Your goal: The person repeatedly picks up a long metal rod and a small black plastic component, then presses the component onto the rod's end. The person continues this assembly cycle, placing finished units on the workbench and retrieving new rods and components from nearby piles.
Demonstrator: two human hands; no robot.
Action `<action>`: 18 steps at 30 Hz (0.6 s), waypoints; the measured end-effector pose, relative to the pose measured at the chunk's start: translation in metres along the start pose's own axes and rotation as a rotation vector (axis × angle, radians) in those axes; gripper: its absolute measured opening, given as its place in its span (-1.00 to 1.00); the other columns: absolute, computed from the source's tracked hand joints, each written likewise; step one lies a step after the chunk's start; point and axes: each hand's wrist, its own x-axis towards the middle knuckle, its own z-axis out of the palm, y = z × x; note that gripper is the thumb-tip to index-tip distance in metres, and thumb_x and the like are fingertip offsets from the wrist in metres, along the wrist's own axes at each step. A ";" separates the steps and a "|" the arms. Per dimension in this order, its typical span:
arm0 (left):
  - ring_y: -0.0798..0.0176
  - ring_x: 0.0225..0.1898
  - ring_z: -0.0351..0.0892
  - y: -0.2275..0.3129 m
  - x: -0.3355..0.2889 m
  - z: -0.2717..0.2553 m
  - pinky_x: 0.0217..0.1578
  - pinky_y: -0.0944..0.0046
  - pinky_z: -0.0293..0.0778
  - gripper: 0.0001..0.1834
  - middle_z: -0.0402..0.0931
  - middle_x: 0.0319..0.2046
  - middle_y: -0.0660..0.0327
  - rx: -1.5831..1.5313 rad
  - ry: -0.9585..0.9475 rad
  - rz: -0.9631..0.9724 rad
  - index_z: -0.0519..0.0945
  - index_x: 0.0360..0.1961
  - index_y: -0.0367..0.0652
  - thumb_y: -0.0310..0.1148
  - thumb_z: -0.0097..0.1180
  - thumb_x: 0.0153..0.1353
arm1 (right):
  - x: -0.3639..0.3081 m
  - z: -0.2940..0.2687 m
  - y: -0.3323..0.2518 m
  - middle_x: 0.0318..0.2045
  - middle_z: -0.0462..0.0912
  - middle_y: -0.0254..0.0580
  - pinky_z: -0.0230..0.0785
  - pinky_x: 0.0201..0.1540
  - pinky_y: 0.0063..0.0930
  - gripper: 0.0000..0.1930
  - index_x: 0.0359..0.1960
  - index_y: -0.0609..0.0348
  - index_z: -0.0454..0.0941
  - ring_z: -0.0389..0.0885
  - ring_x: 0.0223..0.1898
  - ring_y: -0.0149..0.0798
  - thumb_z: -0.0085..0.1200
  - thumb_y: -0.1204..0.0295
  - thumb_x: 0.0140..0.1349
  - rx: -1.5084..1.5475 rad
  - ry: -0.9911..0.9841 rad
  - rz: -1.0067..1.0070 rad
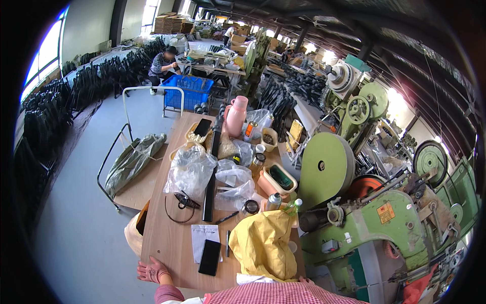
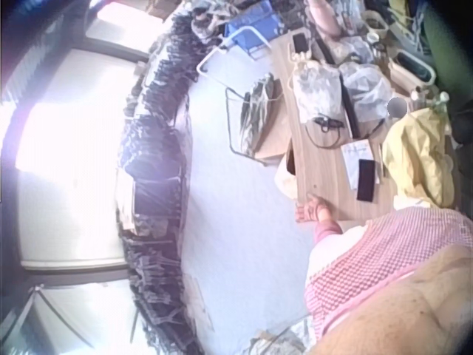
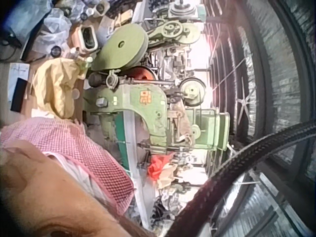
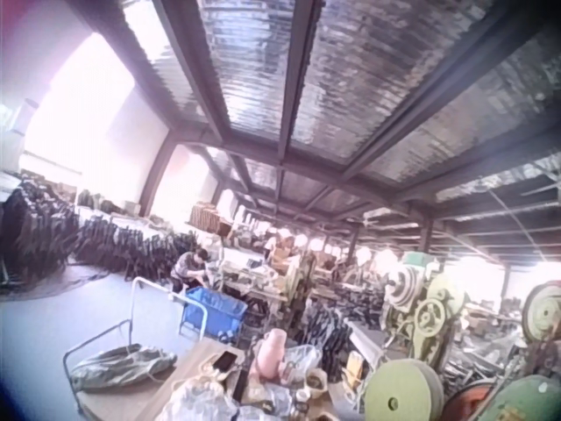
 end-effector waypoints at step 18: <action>0.00 0.36 0.17 0.006 0.002 -0.016 0.41 -0.18 -0.09 -0.29 0.32 0.24 0.07 0.008 -0.106 -0.041 0.34 0.28 -0.10 0.15 0.00 0.25 | 0.028 0.006 -0.001 -0.30 0.68 -0.12 0.40 -0.19 -0.30 -0.38 -0.20 0.18 0.65 0.59 -0.27 -0.15 0.09 -0.20 0.10 -0.058 0.005 -0.029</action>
